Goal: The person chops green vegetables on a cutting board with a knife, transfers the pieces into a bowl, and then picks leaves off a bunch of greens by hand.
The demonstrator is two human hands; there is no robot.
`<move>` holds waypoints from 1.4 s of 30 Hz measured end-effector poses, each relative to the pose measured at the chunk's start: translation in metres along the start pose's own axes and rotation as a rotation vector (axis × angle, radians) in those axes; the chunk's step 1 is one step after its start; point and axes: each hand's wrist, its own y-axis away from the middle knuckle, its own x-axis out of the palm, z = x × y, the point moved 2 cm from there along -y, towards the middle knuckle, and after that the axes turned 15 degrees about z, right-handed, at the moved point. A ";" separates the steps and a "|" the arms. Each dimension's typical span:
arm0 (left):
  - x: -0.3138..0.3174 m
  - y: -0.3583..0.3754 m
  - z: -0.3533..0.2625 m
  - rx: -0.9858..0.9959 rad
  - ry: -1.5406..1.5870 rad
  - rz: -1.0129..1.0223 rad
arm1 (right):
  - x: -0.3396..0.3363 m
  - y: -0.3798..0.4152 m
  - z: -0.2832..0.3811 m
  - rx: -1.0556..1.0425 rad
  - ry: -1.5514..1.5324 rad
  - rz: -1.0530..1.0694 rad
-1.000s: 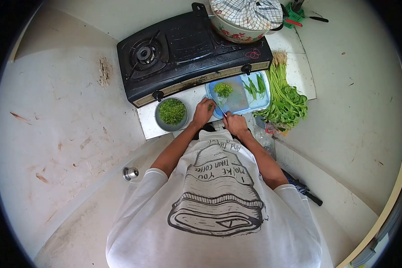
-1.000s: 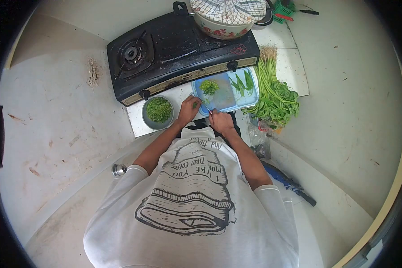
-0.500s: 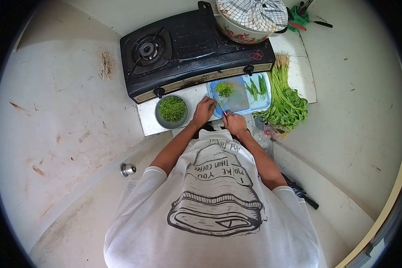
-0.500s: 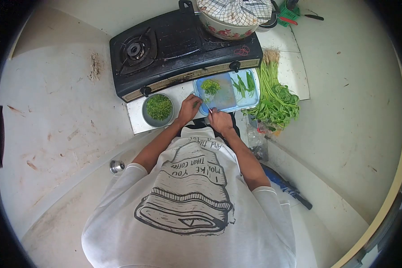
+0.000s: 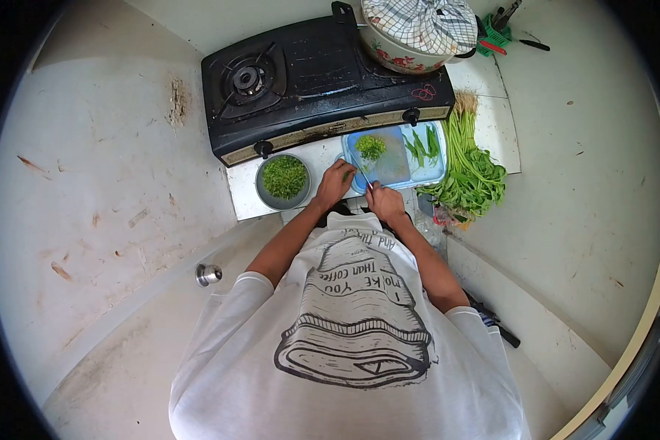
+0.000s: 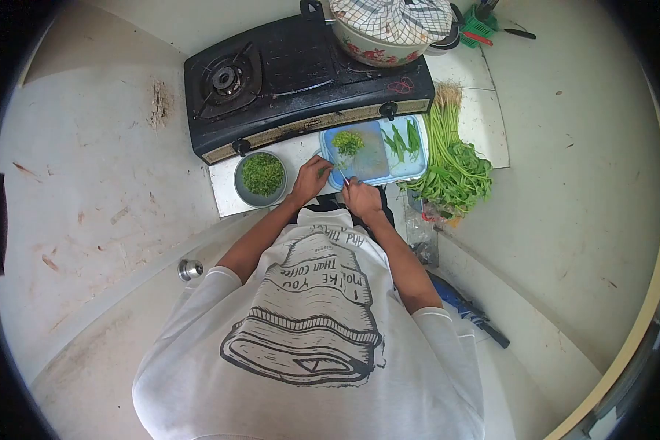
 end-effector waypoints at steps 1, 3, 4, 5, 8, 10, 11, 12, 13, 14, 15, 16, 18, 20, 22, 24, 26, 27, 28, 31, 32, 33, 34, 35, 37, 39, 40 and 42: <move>-0.001 0.000 0.000 -0.013 0.003 0.008 | 0.000 0.001 0.000 0.006 -0.005 0.001; 0.000 -0.001 -0.001 -0.045 0.015 0.022 | 0.000 0.002 0.000 0.010 -0.003 -0.003; 0.000 -0.002 -0.002 -0.063 0.021 0.028 | 0.000 0.001 0.000 0.008 0.003 -0.008; 0.000 -0.003 -0.002 -0.081 0.027 0.033 | -0.001 0.001 0.000 0.005 0.010 -0.014; 0.000 -0.003 0.000 -0.068 0.031 0.025 | -0.002 0.003 0.003 -0.019 0.003 -0.034; 0.002 -0.004 0.003 -0.046 0.013 0.014 | -0.002 0.005 0.006 -0.024 0.005 -0.031; 0.003 -0.004 0.005 -0.035 0.004 0.008 | -0.002 0.005 0.007 -0.026 0.005 -0.029; 0.002 -0.004 0.004 -0.041 0.005 0.009 | -0.001 0.004 0.007 -0.030 0.015 -0.025; 0.002 -0.004 0.003 -0.046 0.006 0.010 | 0.000 0.003 0.007 -0.034 0.023 -0.021; 0.001 -0.003 0.001 -0.052 0.008 0.012 | 0.001 0.002 0.006 -0.037 0.032 -0.017; 0.001 -0.003 0.000 -0.052 0.009 0.002 | 0.000 0.001 0.007 -0.034 0.036 -0.019; 0.000 -0.003 -0.002 -0.053 0.011 -0.008 | -0.001 0.000 0.009 -0.030 0.040 -0.022; 0.001 -0.002 -0.003 -0.063 0.021 -0.016 | 0.000 0.000 0.007 -0.027 0.037 -0.027; 0.001 -0.004 -0.003 -0.081 0.033 -0.015 | 0.003 -0.001 0.004 -0.033 0.022 -0.033; 0.001 -0.004 -0.002 -0.101 0.033 -0.030 | 0.002 0.001 0.002 -0.022 0.010 -0.023; 0.001 -0.004 -0.002 -0.124 0.042 -0.039 | -0.001 0.005 0.001 -0.004 0.012 -0.008; 0.002 -0.004 -0.002 -0.151 0.058 -0.043 | -0.005 0.007 0.001 0.018 0.027 0.012; 0.002 -0.004 -0.001 -0.149 0.064 -0.044 | -0.004 0.008 -0.001 0.014 0.021 0.006; 0.003 -0.003 0.000 -0.148 0.070 -0.046 | -0.004 0.008 -0.002 0.010 0.014 -0.001; 0.004 -0.003 0.001 -0.144 0.059 -0.056 | -0.005 0.010 0.000 -0.005 0.004 -0.009; 0.004 -0.003 0.001 -0.143 0.050 -0.060 | -0.006 0.011 0.002 -0.010 0.002 -0.010; 0.003 -0.003 0.000 -0.133 0.043 -0.061 | -0.004 0.011 0.002 -0.020 0.006 -0.014; 0.003 -0.003 -0.001 -0.123 0.037 -0.062 | -0.003 0.011 0.001 -0.031 0.011 -0.019; 0.002 -0.003 -0.003 -0.113 0.031 -0.063 | -0.001 0.011 0.001 -0.042 0.015 -0.023; 0.003 -0.003 -0.001 -0.115 0.034 -0.058 | 0.002 0.007 0.002 -0.050 0.038 -0.010; 0.004 -0.004 -0.001 -0.112 0.034 -0.055 | 0.002 0.004 0.003 -0.049 0.044 -0.010; 0.004 -0.004 -0.001 -0.106 0.031 -0.054 | 0.001 0.001 0.005 -0.046 0.037 -0.019; 0.004 -0.002 -0.003 -0.108 0.026 -0.053 | 0.001 -0.001 0.006 -0.044 0.030 -0.028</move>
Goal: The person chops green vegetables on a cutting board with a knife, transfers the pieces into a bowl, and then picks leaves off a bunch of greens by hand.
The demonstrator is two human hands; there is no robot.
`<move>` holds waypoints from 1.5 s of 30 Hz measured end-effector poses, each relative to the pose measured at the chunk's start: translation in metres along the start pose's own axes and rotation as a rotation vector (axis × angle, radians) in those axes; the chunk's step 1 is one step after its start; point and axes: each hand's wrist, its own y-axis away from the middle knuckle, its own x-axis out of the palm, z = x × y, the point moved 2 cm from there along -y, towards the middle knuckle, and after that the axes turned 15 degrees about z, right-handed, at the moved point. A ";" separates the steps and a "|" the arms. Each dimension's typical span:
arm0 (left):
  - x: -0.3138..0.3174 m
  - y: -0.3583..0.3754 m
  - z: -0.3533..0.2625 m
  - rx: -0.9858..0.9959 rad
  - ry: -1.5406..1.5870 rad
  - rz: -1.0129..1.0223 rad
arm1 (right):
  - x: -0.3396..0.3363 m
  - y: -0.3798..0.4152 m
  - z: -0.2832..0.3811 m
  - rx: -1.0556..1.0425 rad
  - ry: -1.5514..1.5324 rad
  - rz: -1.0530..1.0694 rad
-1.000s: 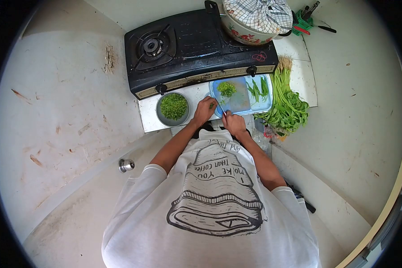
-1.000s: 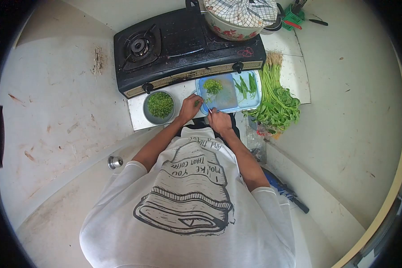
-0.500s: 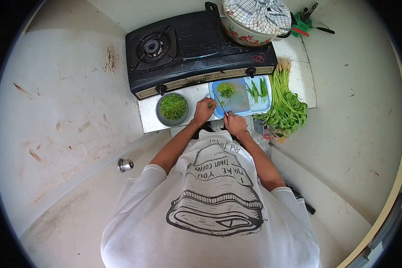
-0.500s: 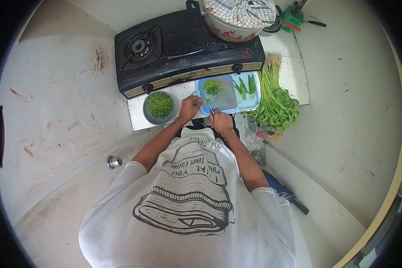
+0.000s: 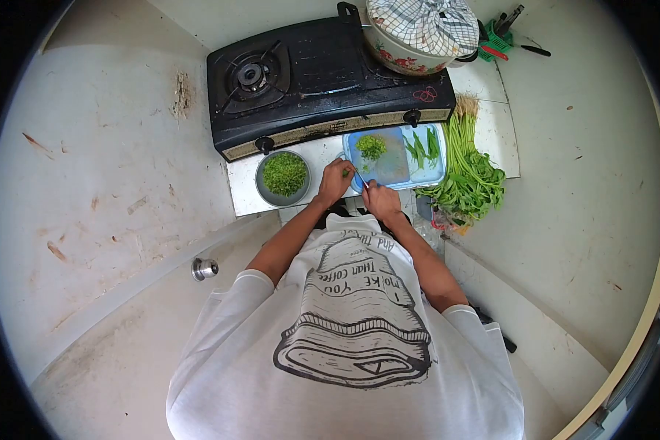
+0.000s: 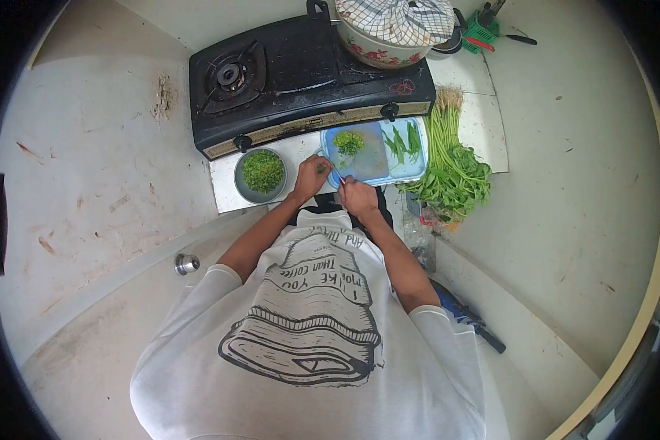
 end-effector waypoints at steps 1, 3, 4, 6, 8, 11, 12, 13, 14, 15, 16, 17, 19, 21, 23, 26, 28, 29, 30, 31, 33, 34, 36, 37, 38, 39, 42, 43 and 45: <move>0.000 0.001 -0.001 -0.007 -0.003 0.000 | 0.000 -0.001 0.000 -0.002 -0.001 -0.002; -0.001 0.002 -0.003 -0.010 -0.021 -0.001 | 0.000 -0.001 -0.001 0.008 -0.014 -0.001; -0.001 0.003 -0.003 -0.007 -0.034 -0.001 | 0.000 0.001 -0.003 0.021 -0.024 0.002; 0.000 0.003 -0.003 0.007 -0.051 0.014 | 0.000 0.004 -0.006 0.041 -0.033 0.005; 0.000 0.002 -0.001 0.028 -0.059 0.043 | -0.001 0.007 -0.009 0.055 -0.029 0.004; -0.003 0.000 -0.004 0.015 -0.022 0.057 | -0.003 0.009 -0.011 0.035 -0.049 0.013; -0.003 -0.001 -0.002 -0.005 -0.016 0.046 | -0.004 0.010 -0.011 0.031 -0.050 0.019; -0.002 -0.001 0.000 -0.023 -0.009 0.035 | -0.005 0.010 -0.010 0.026 -0.052 0.024; -0.001 -0.002 0.001 -0.042 -0.002 0.024 | -0.006 0.011 -0.009 0.022 -0.053 0.029; -0.001 -0.003 0.001 -0.041 -0.006 0.016 | -0.006 0.011 -0.009 0.017 -0.053 0.026; 0.000 -0.002 0.001 -0.040 -0.010 0.008 | -0.005 0.011 -0.009 0.010 -0.053 0.024; 0.000 -0.002 0.002 -0.040 -0.014 0.000 | -0.005 0.010 -0.008 0.003 -0.054 0.022; -0.001 -0.002 0.001 -0.043 0.000 0.005 | -0.005 0.011 -0.006 0.006 -0.049 0.043; -0.001 -0.002 0.001 -0.026 0.016 0.011 | -0.005 0.010 -0.004 0.009 -0.038 0.052; -0.001 -0.003 0.004 0.009 0.034 0.017 | -0.004 0.009 -0.003 0.014 -0.023 0.051; -0.003 -0.002 0.002 -0.001 -0.036 0.080 | -0.003 0.005 -0.003 0.026 -0.027 0.066; -0.003 0.001 0.003 0.104 -0.085 0.072 | 0.000 0.000 -0.004 0.027 -0.024 0.053; -0.004 0.002 0.003 0.157 -0.111 0.066 | 0.001 -0.002 -0.005 0.027 -0.022 0.045; -0.005 0.003 0.003 0.169 -0.117 0.077 | 0.001 -0.002 -0.005 0.023 -0.021 0.040; -0.006 0.005 0.002 0.180 -0.124 0.087 | 0.000 -0.001 -0.005 0.019 -0.021 0.037; -0.007 0.006 0.003 0.185 -0.117 0.084 | -0.001 -0.001 -0.005 0.019 -0.028 0.036; -0.005 0.006 0.006 0.179 -0.104 0.070 | -0.002 0.000 -0.004 0.023 -0.037 0.039; -0.005 0.006 0.008 0.139 -0.071 0.075 | -0.002 0.001 -0.004 0.037 -0.050 0.039; -0.006 0.005 0.007 0.105 -0.053 0.091 | -0.002 0.001 -0.006 0.046 -0.054 0.036; -0.007 0.004 0.006 0.070 -0.034 0.108 | -0.001 0.001 -0.007 0.054 -0.058 0.033; -0.008 0.003 0.005 0.066 -0.028 0.102 | -0.001 0.001 -0.007 0.053 -0.053 0.031; -0.010 0.001 0.004 0.053 -0.011 0.094 | -0.001 0.002 -0.007 0.046 -0.048 0.024; -0.009 0.000 0.005 0.050 -0.007 0.094 | -0.002 0.003 -0.006 0.040 -0.051 0.021; -0.009 -0.001 0.006 0.057 -0.014 0.094 | -0.004 0.005 -0.002 0.030 -0.056 0.018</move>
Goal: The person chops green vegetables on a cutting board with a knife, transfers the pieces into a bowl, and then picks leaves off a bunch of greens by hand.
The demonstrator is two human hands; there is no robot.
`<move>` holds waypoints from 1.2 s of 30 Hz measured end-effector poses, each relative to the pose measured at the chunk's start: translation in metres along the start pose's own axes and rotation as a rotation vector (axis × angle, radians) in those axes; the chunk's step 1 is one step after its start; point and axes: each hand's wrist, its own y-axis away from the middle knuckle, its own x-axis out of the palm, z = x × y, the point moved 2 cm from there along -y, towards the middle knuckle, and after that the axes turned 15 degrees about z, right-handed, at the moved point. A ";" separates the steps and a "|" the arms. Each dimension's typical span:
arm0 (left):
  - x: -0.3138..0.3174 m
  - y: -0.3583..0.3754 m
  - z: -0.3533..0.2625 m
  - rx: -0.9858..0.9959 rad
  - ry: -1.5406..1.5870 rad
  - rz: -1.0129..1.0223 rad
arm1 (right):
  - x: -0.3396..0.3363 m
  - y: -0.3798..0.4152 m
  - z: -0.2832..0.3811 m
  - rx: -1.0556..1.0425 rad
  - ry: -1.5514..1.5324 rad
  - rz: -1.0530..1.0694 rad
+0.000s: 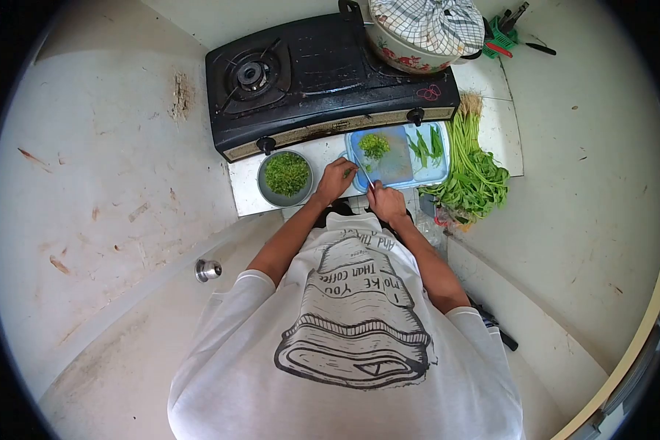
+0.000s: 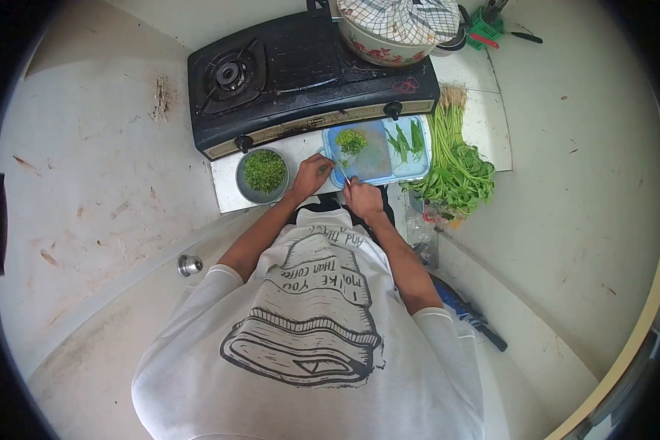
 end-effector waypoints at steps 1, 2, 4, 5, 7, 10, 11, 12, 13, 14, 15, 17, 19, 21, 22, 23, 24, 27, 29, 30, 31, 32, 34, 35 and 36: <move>0.000 0.000 0.000 0.009 -0.013 -0.001 | -0.001 0.001 0.003 -0.004 -0.002 0.001; -0.001 0.000 0.000 0.018 -0.025 -0.002 | -0.002 0.002 0.006 -0.009 -0.004 0.001; 0.000 0.001 0.002 0.036 -0.031 -0.010 | 0.002 0.000 0.006 -0.012 0.011 0.009; 0.001 0.000 0.003 0.046 -0.033 -0.013 | 0.003 -0.001 0.006 -0.012 0.019 0.011; 0.002 0.000 0.003 0.039 -0.038 -0.003 | 0.007 -0.006 0.007 -0.011 0.013 -0.014; 0.003 0.000 0.003 0.051 -0.039 -0.010 | 0.007 -0.008 0.010 -0.004 0.005 -0.019; 0.003 0.000 0.004 0.059 -0.038 -0.017 | 0.007 -0.007 0.011 -0.001 0.004 -0.016; 0.003 0.000 0.002 0.050 -0.028 -0.017 | 0.006 -0.006 0.011 0.007 -0.003 -0.011; 0.002 0.000 0.001 0.041 -0.017 -0.018 | 0.006 -0.004 0.010 0.015 -0.008 -0.006; 0.001 0.000 0.000 0.030 -0.006 -0.019 | 0.006 -0.002 0.010 0.023 -0.014 0.001; 0.000 0.000 0.000 0.025 -0.013 -0.016 | 0.007 -0.001 0.008 0.034 -0.017 0.001; -0.001 -0.001 0.000 0.014 -0.026 -0.009 | 0.011 0.001 0.004 0.057 -0.022 0.001; 0.000 -0.005 0.004 0.045 -0.041 0.000 | 0.011 0.003 0.003 0.081 -0.022 -0.005; 0.001 -0.007 0.005 0.064 -0.054 0.008 | 0.010 0.004 0.002 0.093 -0.035 -0.008; 0.001 -0.008 0.004 0.067 -0.058 0.012 | 0.010 0.005 0.002 0.094 -0.048 -0.007; 0.000 -0.008 0.003 0.071 -0.063 0.016 | 0.010 0.006 0.002 0.095 -0.060 -0.006; 0.001 -0.009 0.004 0.073 -0.059 0.013 | 0.010 0.007 0.003 0.089 -0.060 -0.012; 0.004 -0.007 0.007 0.070 -0.052 0.015 | 0.008 0.008 0.005 0.076 -0.054 -0.025; 0.005 -0.007 0.008 0.052 -0.056 0.028 | 0.008 0.006 0.006 0.071 -0.040 -0.030; 0.005 -0.007 0.009 0.058 -0.058 0.022 | 0.007 0.006 0.008 0.070 -0.044 -0.027; 0.006 -0.006 0.009 0.064 -0.058 0.015 | 0.007 0.006 0.010 0.070 -0.046 -0.024; 0.007 -0.006 0.009 0.070 -0.058 0.006 | 0.005 0.006 0.011 0.070 -0.046 -0.021; 0.006 -0.006 0.006 0.060 -0.048 0.008 | 0.008 0.004 0.011 0.056 -0.048 -0.032; 0.005 -0.005 0.006 0.053 -0.044 0.010 | 0.010 0.003 0.011 0.049 -0.051 -0.036; 0.005 -0.004 0.003 0.060 -0.046 0.005 | 0.012 0.002 0.010 0.055 -0.048 -0.032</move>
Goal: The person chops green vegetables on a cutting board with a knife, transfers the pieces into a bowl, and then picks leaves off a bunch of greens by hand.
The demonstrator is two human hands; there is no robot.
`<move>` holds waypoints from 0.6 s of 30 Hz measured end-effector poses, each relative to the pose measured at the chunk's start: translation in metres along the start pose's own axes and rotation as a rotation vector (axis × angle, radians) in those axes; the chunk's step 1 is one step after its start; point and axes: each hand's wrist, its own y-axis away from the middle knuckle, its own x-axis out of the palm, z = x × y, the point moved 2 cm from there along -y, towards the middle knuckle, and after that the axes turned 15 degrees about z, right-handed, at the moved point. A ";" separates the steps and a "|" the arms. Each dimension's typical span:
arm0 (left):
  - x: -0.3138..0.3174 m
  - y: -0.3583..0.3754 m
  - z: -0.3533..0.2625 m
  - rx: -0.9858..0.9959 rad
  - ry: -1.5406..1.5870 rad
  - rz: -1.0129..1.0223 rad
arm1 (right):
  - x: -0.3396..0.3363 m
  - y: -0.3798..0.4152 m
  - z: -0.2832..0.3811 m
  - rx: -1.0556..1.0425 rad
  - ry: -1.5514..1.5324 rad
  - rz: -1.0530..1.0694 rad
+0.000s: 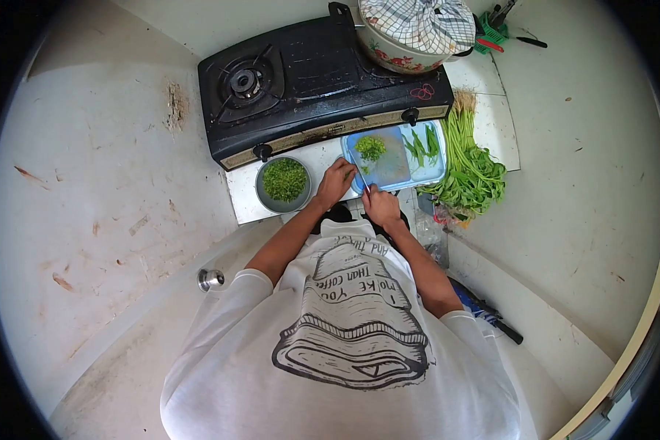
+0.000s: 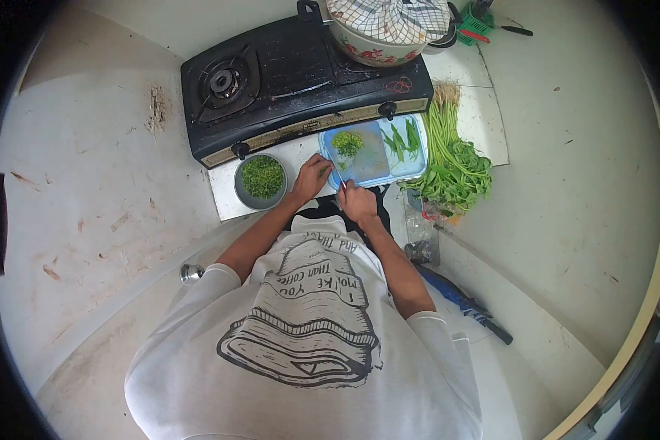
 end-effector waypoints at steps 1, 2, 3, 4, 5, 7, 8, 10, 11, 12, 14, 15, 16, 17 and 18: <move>-0.001 0.001 -0.002 0.006 -0.002 -0.005 | 0.002 -0.001 0.000 0.006 0.001 0.005; -0.003 0.002 -0.003 0.012 -0.006 -0.010 | 0.003 -0.003 -0.001 0.011 0.002 0.009; -0.004 0.003 -0.003 0.023 -0.001 -0.014 | 0.003 -0.005 0.001 0.017 -0.005 0.013; -0.004 0.005 -0.003 0.035 0.005 -0.017 | 0.002 -0.006 0.002 0.025 -0.011 0.016; -0.004 0.005 -0.003 0.046 0.011 -0.020 | 0.001 -0.006 0.003 0.033 -0.018 0.020; -0.005 0.005 -0.001 0.041 0.026 -0.022 | -0.001 -0.009 0.006 0.019 -0.011 0.005; -0.004 0.005 -0.001 0.040 0.034 -0.023 | -0.002 -0.010 0.007 0.013 -0.007 -0.003; -0.004 0.003 -0.002 -0.010 0.067 -0.010 | -0.003 -0.009 0.007 0.026 -0.009 0.014; -0.004 0.002 -0.001 -0.034 0.084 -0.005 | -0.004 -0.009 0.008 0.033 -0.009 0.022; -0.006 0.001 -0.003 -0.046 0.091 0.002 | -0.003 -0.008 0.007 0.038 0.000 0.017; -0.008 0.001 -0.005 -0.072 0.107 0.014 | 0.001 -0.003 0.003 0.048 0.019 0.010; -0.009 0.001 -0.004 -0.064 0.102 0.024 | 0.001 -0.002 0.002 0.056 0.019 0.012; -0.010 0.000 -0.004 -0.055 0.096 0.033 | 0.000 0.000 0.001 0.063 0.019 0.014; -0.010 0.000 -0.004 -0.046 0.090 0.043 | 0.000 0.001 0.001 0.069 0.019 0.014; -0.011 0.000 -0.004 -0.037 0.079 0.042 | -0.001 0.001 0.000 0.063 0.021 0.010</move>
